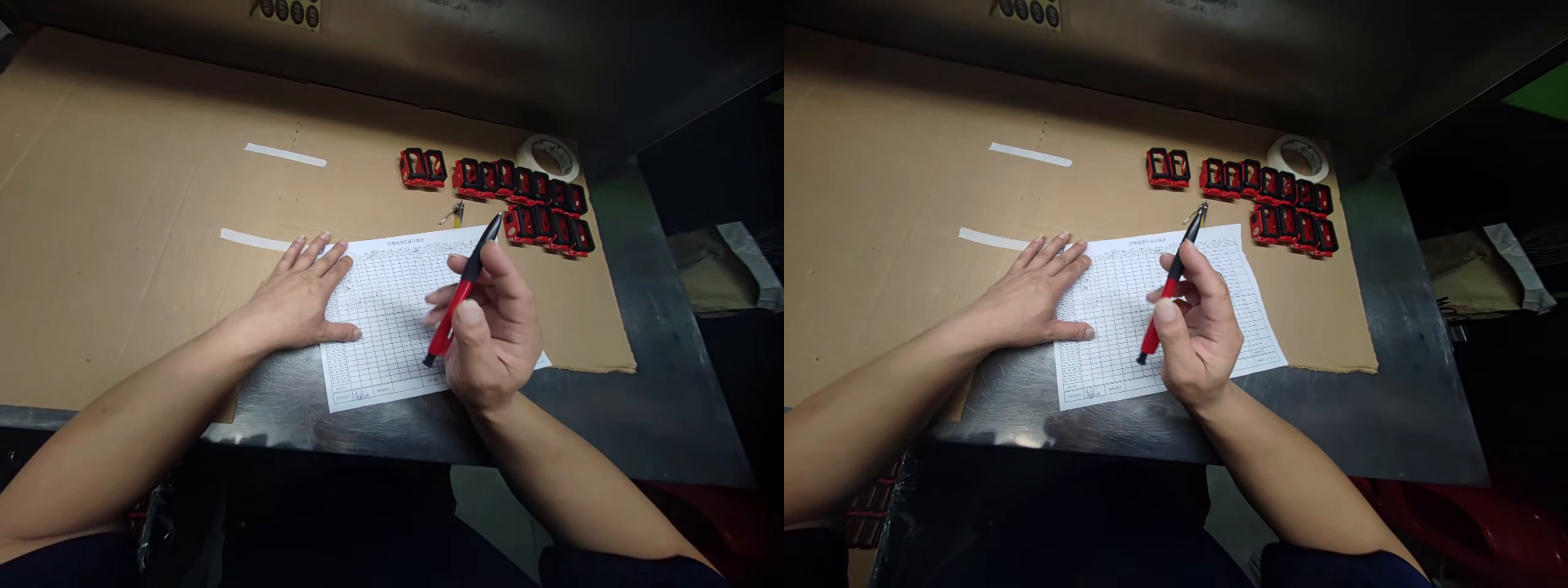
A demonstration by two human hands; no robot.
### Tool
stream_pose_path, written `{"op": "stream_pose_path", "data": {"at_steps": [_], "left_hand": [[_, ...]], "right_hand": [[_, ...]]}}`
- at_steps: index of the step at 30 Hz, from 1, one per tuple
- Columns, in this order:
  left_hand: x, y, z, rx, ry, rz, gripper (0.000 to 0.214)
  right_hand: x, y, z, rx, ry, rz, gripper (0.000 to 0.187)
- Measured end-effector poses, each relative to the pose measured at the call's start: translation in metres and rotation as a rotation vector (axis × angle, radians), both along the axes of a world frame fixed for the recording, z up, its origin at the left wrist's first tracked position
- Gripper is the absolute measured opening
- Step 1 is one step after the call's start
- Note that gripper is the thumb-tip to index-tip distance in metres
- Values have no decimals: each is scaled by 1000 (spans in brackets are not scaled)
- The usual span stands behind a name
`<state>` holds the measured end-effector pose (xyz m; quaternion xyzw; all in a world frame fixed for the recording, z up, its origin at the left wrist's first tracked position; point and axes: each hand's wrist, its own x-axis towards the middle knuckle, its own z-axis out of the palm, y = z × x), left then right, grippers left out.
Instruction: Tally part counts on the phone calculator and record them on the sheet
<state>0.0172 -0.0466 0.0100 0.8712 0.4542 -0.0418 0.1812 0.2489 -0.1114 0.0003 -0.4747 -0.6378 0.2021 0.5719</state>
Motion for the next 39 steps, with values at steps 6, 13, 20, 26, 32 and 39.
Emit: {"op": "stream_pose_path", "data": {"at_steps": [6, 13, 20, 26, 32, 39], "left_hand": [[0, 0, 2, -6, 6, -1, 111], [0, 0, 2, -1, 22, -3, 112], [0, 1, 2, 0, 14, -5, 111], [0, 0, 2, 2, 3, -4, 112], [0, 0, 2, 2, 13, -4, 111], [0, 1, 1, 5, 0, -6, 111]], "right_hand": [[-3, 1, 7, 76, -67, -56, 32], [3, 3, 1, 40, -207, 37, 21], [2, 4, 0, -30, -202, 62, 25], [2, 4, 1, -66, -217, 39, 23], [1, 4, 4, -48, -248, 52, 22], [1, 0, 1, -75, -106, 73, 43]]}}
